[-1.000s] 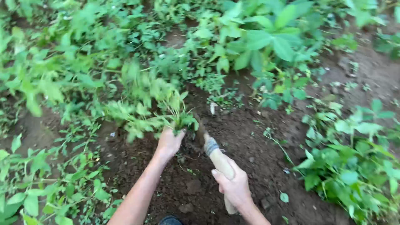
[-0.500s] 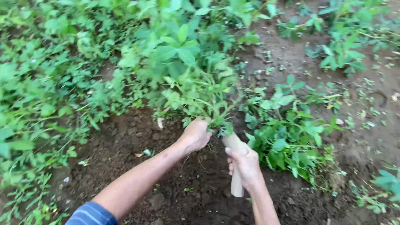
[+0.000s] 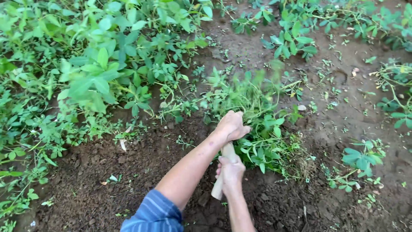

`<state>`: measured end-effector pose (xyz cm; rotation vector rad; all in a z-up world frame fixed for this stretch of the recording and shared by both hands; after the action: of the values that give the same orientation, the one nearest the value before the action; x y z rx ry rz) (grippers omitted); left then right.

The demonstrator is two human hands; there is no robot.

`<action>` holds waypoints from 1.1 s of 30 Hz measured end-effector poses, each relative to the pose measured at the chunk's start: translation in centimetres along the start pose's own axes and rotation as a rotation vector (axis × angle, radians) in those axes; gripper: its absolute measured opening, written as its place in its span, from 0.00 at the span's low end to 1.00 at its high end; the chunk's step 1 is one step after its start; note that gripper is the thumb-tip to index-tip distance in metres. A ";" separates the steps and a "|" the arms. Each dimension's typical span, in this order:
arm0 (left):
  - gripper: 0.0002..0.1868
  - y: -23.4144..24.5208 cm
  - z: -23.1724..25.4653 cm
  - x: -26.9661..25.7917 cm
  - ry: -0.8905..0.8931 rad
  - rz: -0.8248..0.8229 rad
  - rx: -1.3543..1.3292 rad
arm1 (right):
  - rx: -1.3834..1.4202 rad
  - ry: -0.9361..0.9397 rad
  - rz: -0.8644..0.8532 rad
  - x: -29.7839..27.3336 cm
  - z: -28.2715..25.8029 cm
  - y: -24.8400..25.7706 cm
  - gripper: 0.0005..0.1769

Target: Using a hand trowel to remove weeds or plants from a garden bed.

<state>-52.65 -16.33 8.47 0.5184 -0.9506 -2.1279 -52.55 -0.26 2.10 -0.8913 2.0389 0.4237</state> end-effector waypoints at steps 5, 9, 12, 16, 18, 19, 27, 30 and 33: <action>0.17 -2.0 -3.9 -0.4 -0.100 -0.210 0.071 | 0.003 0.026 -0.047 1.0 -0.6 -1.3 0.09; 0.21 0.1 -4.5 -1.8 0.035 -0.153 0.044 | 0.094 -0.002 -0.086 1.9 -0.5 -1.1 0.09; 0.34 -1.0 -1.9 -1.0 0.190 -0.132 0.019 | 0.051 0.001 -0.019 1.2 -0.7 -0.3 0.12; 0.50 -4.8 2.2 0.3 0.333 -0.220 0.071 | 0.192 0.103 0.024 0.3 -1.6 1.5 0.23; 0.51 -8.4 4.1 1.2 0.357 -0.276 0.095 | 0.195 0.143 0.072 -0.1 -2.5 2.4 0.27; 0.49 -11.3 4.7 1.8 0.352 -0.296 0.034 | 0.205 0.136 0.075 -0.3 -2.7 2.8 0.28; 0.38 -14.9 5.5 4.4 0.147 -0.354 -0.123 | 0.330 0.114 0.162 -0.4 -5.2 2.2 0.34; 0.29 -12.2 -0.8 4.7 0.154 -0.293 -0.180 | 0.364 0.096 0.194 -0.6 -5.8 1.3 0.36; 0.22 -8.4 -9.8 6.5 -0.018 -0.228 -0.085 | 0.393 0.079 0.228 -0.9 -6.6 -0.4 0.38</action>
<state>-54.82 -22.03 -4.62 0.5891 -0.8400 -2.3686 -55.64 -3.95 6.72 -0.4457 2.2021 0.1001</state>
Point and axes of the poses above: each hand's wrist, its own x-axis towards the middle knuckle, its own y-axis out of the back of the hand, z = x × y, the point moved 2 cm from there along x, towards the middle knuckle, and after that the axes turned 12 degrees about -y, right-handed, at the moved point
